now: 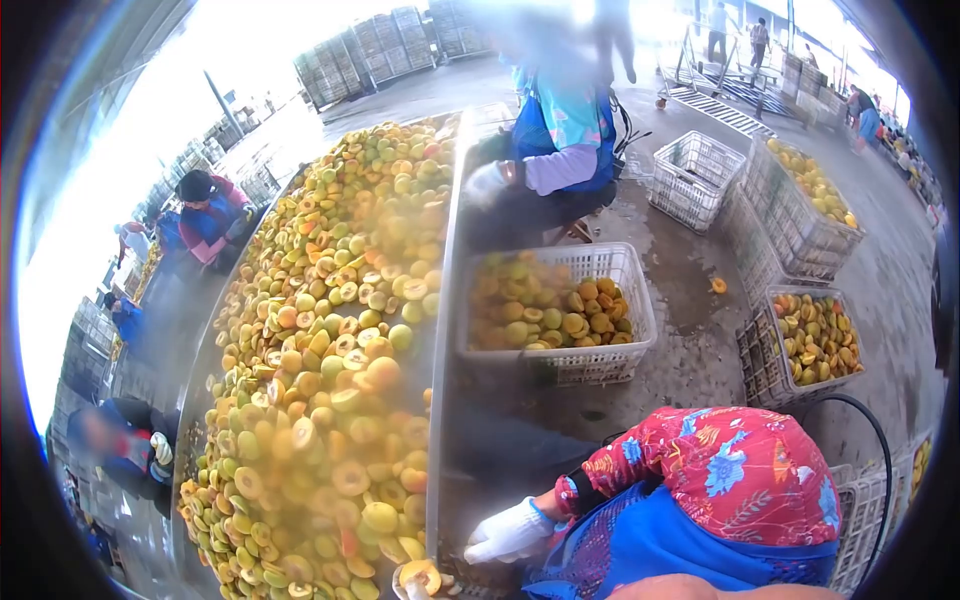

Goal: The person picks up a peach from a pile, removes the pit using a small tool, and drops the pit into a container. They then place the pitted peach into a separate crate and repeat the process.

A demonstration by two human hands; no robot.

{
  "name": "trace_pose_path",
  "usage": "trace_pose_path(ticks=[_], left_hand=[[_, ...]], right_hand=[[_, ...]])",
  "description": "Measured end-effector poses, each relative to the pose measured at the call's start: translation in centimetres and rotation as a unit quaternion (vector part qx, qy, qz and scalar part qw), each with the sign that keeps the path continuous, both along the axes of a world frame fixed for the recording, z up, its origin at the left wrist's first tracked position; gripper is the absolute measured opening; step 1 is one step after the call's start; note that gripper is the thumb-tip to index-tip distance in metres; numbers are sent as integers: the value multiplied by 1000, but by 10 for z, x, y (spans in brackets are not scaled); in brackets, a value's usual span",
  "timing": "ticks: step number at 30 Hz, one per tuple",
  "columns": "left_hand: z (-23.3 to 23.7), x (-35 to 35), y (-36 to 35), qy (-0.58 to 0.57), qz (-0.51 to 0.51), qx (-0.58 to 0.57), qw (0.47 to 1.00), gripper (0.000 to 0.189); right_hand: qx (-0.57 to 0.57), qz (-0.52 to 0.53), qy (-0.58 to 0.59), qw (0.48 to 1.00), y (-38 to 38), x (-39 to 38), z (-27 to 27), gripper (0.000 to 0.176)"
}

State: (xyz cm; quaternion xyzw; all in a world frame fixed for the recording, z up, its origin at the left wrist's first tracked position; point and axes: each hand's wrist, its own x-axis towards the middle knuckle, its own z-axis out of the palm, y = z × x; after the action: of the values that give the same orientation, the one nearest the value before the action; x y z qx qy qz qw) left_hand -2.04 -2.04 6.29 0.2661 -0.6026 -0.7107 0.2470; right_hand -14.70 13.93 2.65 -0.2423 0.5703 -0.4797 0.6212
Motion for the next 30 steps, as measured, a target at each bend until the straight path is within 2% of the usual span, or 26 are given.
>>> trace_pose_path(ticks=[4, 8, 11, 12, 13, 15, 16, 17, 18, 20, 22, 23, 26, 30], left_hand=[[22, -2, 20, -68, 38, 34, 996, 30], [14, 1, 20, -33, 17, -18, 999, 27], [-14, 3, 2, -2, -41, 128, 991, 31], [-30, 6, -14, -31, -22, 117, 992, 33], [-28, -18, -11, 39, 64, 230, 970, 11], [-35, -21, -24, -31, 2, 194, 980, 46], [-38, -23, -29, -67, 42, 327, 942, 55], [-36, -28, -25, -26, 77, 271, 959, 55], [-22, -20, -28, 27, -15, 345, 938, 55], [-32, -17, -24, 54, 5, 321, 945, 49], [-41, -14, -20, 91, 11, 303, 948, 46], [-40, -14, -18, 85, 22, 284, 955, 47], [-36, -16, -10, 72, 26, 251, 965, 48], [-42, -11, -10, 56, 2, 280, 958, 43]], right_hand=[[3, 32, 61, 998, 2, -2, 0, 52], [-23, 9, 122, 992, 1, -1, -18, 51], [-100, -6, 229, 968, 16, -1, 1, 46], [-129, 3, 247, 960, 13, -8, 3, 42], [-158, 11, 265, 951, 11, -13, 6, 38], [-201, 21, 351, 914, 3, -23, 11, 29], [-202, 22, 401, 893, -4, -22, 10, 25], [-209, 16, 448, 869, -14, -22, 16, 22], [-106, -5, 340, 934, -13, -19, 29, 22], [-130, 19, 468, 874, -17, -15, 25, 23], [-186, 61, 587, 786, -18, -15, 19, 27], [-196, 30, 550, 811, -22, -13, 21, 30], [-89, 9, 482, 871, -27, -4, 37, 29], [-70, 21, 498, 864, -33, -1, 32, 36]])
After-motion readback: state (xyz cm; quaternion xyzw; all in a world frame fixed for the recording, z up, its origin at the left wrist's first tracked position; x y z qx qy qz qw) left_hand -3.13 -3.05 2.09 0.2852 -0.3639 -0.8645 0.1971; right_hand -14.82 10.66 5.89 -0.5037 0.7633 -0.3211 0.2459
